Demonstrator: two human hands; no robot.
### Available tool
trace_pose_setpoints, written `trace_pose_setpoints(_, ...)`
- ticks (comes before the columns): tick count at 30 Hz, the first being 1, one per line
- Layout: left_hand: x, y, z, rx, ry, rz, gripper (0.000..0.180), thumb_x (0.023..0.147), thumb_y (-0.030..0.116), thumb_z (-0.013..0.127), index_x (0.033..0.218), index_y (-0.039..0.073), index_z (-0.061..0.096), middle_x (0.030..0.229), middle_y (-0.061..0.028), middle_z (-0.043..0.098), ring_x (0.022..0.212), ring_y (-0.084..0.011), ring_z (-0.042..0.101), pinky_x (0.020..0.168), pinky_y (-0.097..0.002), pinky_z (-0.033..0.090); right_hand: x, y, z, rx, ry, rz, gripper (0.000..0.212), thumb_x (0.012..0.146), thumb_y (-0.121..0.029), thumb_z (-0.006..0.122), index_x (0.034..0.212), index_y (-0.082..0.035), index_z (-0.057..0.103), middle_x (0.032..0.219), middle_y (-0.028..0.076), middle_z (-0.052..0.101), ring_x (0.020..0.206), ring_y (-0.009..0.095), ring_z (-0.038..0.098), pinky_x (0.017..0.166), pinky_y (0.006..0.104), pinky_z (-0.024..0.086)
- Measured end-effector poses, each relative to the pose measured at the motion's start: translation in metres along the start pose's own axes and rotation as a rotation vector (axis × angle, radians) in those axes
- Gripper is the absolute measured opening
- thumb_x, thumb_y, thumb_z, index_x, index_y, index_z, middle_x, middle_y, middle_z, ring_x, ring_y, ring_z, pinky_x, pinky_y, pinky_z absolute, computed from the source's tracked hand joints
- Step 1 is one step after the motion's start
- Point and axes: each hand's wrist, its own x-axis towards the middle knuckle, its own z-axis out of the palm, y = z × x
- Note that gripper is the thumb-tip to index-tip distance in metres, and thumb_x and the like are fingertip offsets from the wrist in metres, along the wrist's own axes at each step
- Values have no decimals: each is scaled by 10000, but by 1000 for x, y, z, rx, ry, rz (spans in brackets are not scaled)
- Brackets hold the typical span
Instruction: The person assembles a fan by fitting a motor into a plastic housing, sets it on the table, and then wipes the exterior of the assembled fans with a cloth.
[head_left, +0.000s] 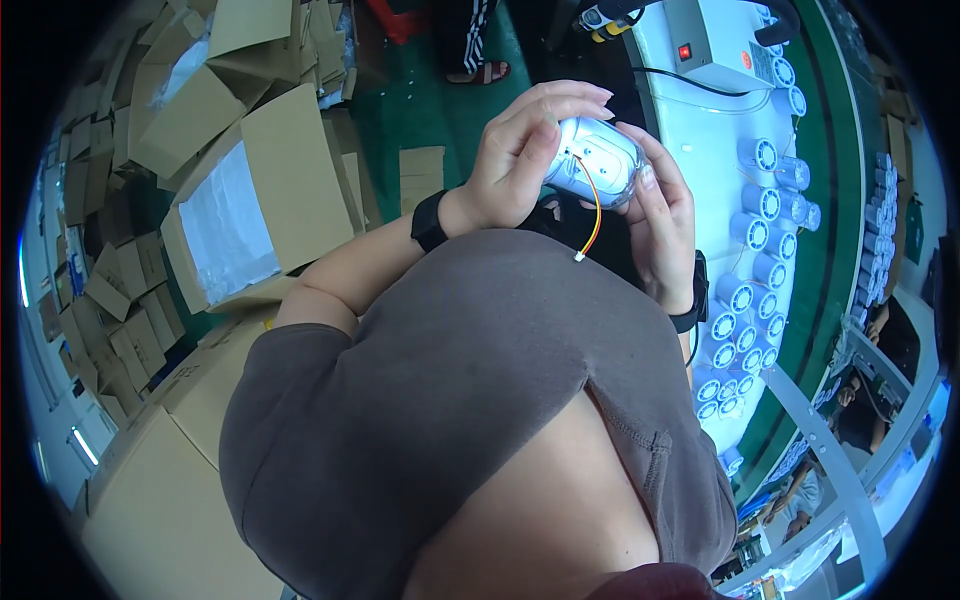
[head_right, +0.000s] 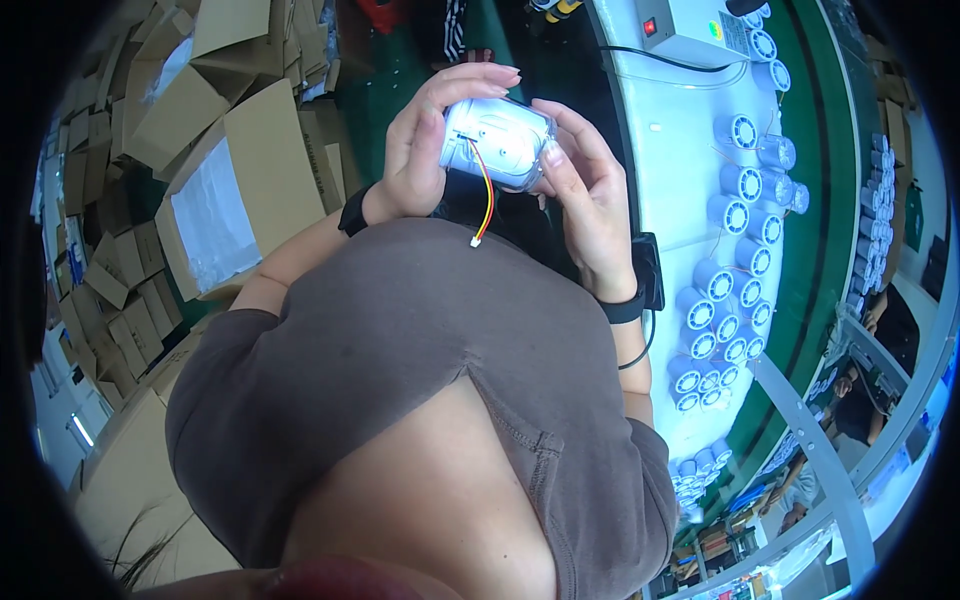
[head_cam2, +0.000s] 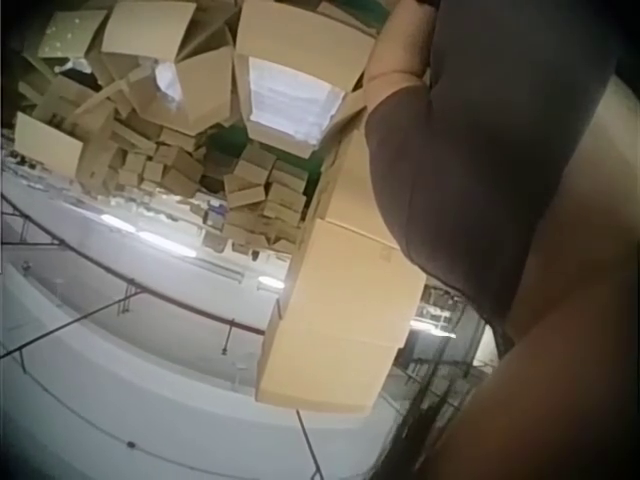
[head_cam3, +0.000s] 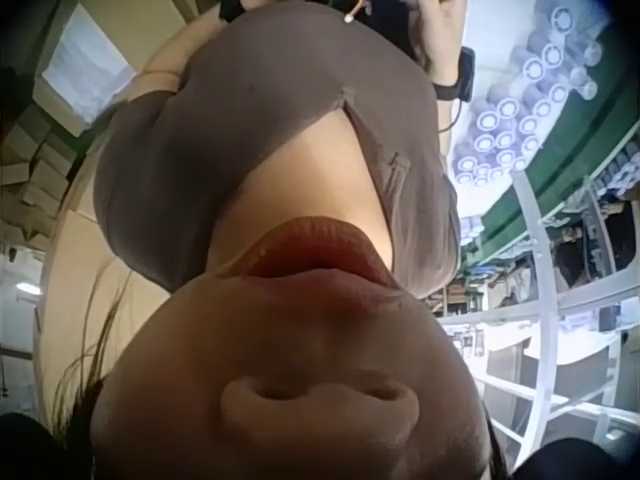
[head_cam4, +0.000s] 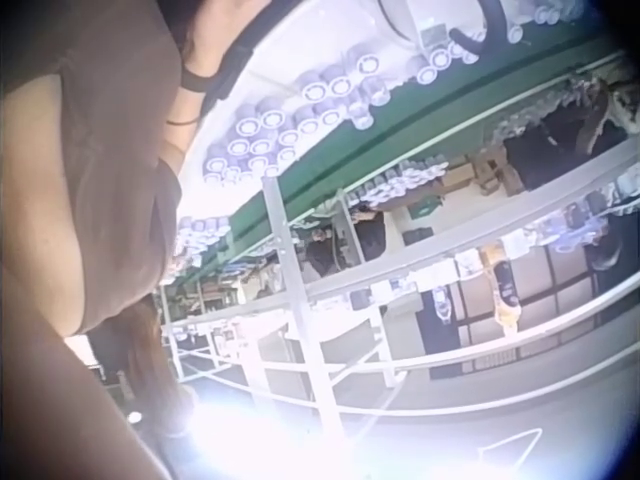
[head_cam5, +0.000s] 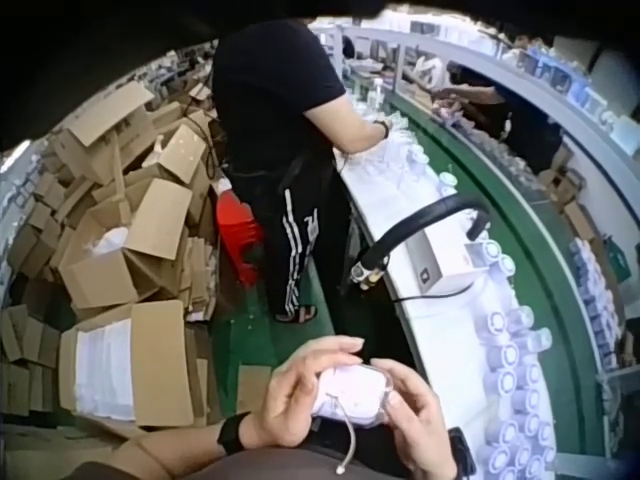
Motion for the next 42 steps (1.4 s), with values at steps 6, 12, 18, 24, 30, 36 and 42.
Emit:
trace_pose_setpoints(6, 0, -1, 2, -1, 2, -3, 407, 902, 312, 199, 1003, 45, 488, 1075, -162, 494, 1003, -240, 494, 850, -313, 398, -2, 2, -3, -48, 12, -29, 461, 814, -270, 502, 1170, 7, 404, 1120, 144, 460, 977, 185, 493, 769, 269, 456)
trace_pose_setpoints(12, 0, -1, 5, -36, 8, -32, 388, 900, 297, 205, 997, 55, 491, 1071, -154, 495, 1005, -235, 491, 850, -304, 398, -4, 1, -1, -140, 31, -116, 475, 808, -293, 519, 1161, 8, 417, 1093, 140, 481, 974, 181, 494, 773, 271, 451)
trace_pose_setpoints(18, 1, 1, 6, -23, -3, -31, 382, 901, 295, 203, 1000, 60, 487, 1079, -148, 491, 1008, -232, 488, 852, -299, 396, -5, -1, -2, -121, 37, -72, 484, 803, -305, 529, 1155, 10, 423, 1087, 141, 487, 969, 180, 496, 781, 267, 441)
trace_pose_setpoints(24, -1, 2, 6, -75, -30, -107, 409, 901, 315, 181, 1033, 57, 469, 1114, -148, 469, 1015, -240, 481, 864, -304, 380, -3, 0, -3, -136, 45, -83, 475, 808, -292, 530, 1156, 12, 421, 1074, 144, 498, 963, 177, 499, 773, 258, 440)
trace_pose_setpoints(30, 7, -1, 16, -124, -9, -69, 526, 886, 397, 128, 1066, 24, 451, 1177, -168, 415, 1036, -255, 464, 883, -318, 355, -4, 3, -6, -132, 35, -100, 453, 811, -271, 530, 1148, 15, 433, 1059, 128, 507, 952, 162, 497, 761, 249, 436)
trace_pose_setpoints(36, -2, -27, 22, -298, -122, -136, 494, 864, 352, 187, 1094, -8, 437, 1149, -185, 424, 1044, -259, 437, 889, -319, 326, -3, 12, -5, -51, 105, -30, 369, 831, -224, 505, 1114, 10, 466, 938, 62, 529, 801, 87, 506, 646, 215, 441)
trace_pose_setpoints(42, 6, -48, 54, -590, -339, -426, 466, 869, 324, 198, 1124, -13, 392, 1124, -167, 432, 1015, -233, 453, 857, -299, 354, -11, 23, -32, -67, 281, 71, 390, 842, -219, 483, 1167, -13, 419, 969, 65, 525, 808, 99, 520, 622, 220, 464)
